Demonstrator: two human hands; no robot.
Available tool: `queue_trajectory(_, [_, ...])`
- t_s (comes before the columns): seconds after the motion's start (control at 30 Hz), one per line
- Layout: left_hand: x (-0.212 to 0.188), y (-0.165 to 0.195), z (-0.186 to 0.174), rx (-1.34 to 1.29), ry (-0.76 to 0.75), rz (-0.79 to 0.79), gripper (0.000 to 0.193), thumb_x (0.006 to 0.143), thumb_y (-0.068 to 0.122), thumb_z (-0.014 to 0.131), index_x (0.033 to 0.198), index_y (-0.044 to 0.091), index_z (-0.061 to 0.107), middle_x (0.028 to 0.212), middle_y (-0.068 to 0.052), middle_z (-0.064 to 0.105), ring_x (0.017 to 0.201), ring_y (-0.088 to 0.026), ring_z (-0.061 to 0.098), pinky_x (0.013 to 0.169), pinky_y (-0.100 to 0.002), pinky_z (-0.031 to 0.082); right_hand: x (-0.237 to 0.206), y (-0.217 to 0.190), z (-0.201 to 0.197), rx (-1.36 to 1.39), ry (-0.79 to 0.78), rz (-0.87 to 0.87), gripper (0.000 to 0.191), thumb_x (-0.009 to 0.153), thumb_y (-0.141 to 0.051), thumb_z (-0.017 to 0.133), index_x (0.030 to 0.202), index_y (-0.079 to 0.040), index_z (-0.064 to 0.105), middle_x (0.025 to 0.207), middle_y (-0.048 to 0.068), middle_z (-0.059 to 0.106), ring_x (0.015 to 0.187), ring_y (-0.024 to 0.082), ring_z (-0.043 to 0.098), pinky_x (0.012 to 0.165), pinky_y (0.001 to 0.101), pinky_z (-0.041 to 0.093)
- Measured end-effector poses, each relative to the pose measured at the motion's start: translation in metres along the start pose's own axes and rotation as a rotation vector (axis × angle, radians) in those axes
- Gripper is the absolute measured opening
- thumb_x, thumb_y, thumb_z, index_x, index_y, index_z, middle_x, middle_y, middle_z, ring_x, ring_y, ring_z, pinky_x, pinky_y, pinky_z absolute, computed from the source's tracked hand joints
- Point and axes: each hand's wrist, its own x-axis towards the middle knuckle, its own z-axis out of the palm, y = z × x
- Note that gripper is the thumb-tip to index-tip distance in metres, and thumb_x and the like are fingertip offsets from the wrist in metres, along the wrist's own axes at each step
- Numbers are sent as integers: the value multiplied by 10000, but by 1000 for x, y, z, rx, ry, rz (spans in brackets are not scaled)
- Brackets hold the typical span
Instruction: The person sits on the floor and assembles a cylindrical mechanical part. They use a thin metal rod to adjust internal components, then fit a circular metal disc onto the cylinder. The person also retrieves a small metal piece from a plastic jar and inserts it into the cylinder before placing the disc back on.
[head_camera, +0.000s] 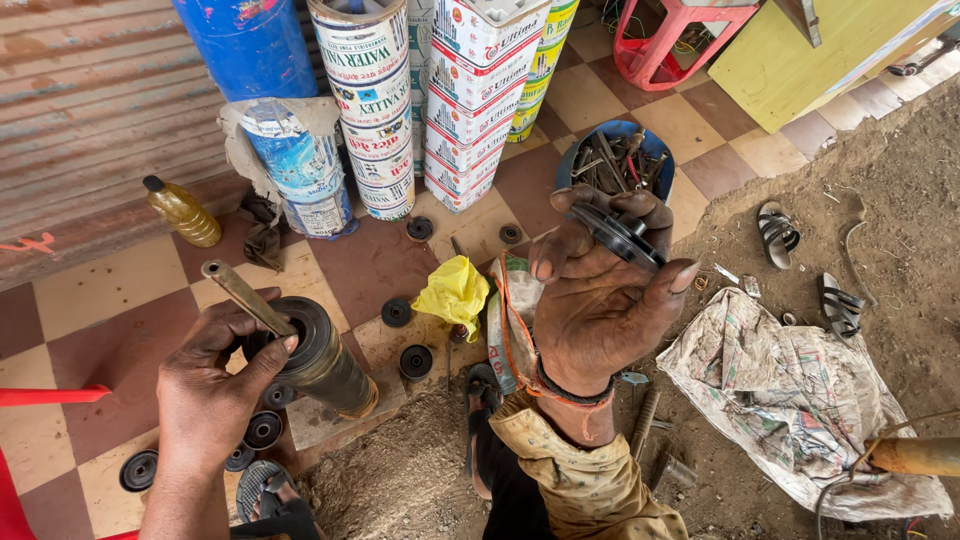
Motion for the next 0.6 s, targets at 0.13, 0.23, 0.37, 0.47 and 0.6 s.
queue_trajectory(0.13, [1, -4, 0, -29, -16, 10, 214, 834, 41, 803, 1031, 7, 728, 1227, -86, 717, 1066, -152, 667, 886, -323, 563, -1, -2, 3, -11, -41, 10, 597, 1137, -578, 464, 1329, -15, 510, 1247, 282, 637, 825, 249, 618, 702, 361, 511])
queue_trajectory(0.23, [2, -6, -2, -90, -38, -25, 225, 835, 39, 800, 1047, 13, 729, 1207, -84, 721, 1009, -150, 666, 859, -318, 570, -2, -4, 3, -20, -63, 14, 603, 1136, -583, 478, 1344, -18, 510, 1243, 292, 638, 779, 238, 607, 713, 357, 511])
queue_trajectory(0.37, [2, -7, -3, -60, -28, -7, 225, 825, 30, 799, 1044, 17, 752, 1240, -88, 726, 1075, -156, 670, 898, -324, 560, -3, -4, 1, -24, -60, 17, 595, 1135, -584, 496, 1302, -12, 503, 1219, 281, 618, 801, 244, 607, 708, 353, 505])
queue_trajectory(0.47, [1, -6, -3, -17, -5, 39, 234, 811, 24, 804, 1040, 17, 759, 1249, -100, 726, 1146, -174, 674, 975, -338, 544, -4, -4, 1, -33, -46, 31, 618, 1118, -585, 507, 1321, -1, 495, 1225, 274, 596, 882, 253, 613, 705, 359, 510])
queue_trajectory(0.6, [2, -6, -2, -55, 7, 46, 233, 818, 26, 804, 1047, 27, 761, 1245, -107, 731, 1196, -189, 672, 1056, -363, 525, -5, -3, 4, -76, -52, 14, 632, 1100, -574, 523, 1331, 13, 491, 1267, 312, 611, 944, 267, 652, 704, 355, 519])
